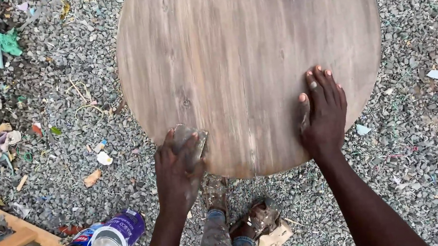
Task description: Sanding the top surface and edges of a circular wooden table using sandpaper to smooth the finish.
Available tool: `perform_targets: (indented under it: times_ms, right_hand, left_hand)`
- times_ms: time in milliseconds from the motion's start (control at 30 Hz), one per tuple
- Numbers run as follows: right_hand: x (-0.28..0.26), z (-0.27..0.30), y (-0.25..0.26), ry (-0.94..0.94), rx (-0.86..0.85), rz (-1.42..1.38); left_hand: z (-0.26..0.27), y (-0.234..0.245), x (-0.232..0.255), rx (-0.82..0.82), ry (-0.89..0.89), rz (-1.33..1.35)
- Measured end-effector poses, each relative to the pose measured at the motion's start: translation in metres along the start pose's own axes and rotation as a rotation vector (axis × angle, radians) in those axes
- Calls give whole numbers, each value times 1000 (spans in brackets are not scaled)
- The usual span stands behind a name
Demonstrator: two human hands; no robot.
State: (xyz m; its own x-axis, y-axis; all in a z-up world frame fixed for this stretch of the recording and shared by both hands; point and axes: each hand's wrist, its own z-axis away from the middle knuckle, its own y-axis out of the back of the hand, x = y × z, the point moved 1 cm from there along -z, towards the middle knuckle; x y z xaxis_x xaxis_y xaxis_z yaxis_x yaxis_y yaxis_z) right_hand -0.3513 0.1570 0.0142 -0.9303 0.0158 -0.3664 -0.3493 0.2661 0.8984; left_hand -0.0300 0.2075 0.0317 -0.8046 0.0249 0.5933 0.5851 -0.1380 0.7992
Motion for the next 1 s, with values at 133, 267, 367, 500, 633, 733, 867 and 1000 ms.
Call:
perform_targets:
  times_ms: [133,267,367,500,633,733,867,1000]
  right_hand:
    - [-16,4,3,-10,-16,98]
    - [-62,27,2,77,-149,130]
    - [-82,37,-6,128,-245,122]
    - [-88,42,-12,104,-290,122]
    - [-108,42,-24,-82,-251,103]
    - [-122,41,-25,-198,-238,126]
    - [-128,35,-29,-203,-182,102]
    - [-126,40,-29,-216,-172,110]
  left_hand:
    - [-6,-1,15,79,330,188]
    - [3,-17,20,157,649,430]
    - [7,1,51,160,275,337]
    - [-22,-21,25,161,43,245]
    - [-34,-39,5,252,-100,135]
    - [15,-34,27,148,-88,19]
    - [32,-57,9,120,-131,-48]
    - [-46,-44,27,152,-126,83]
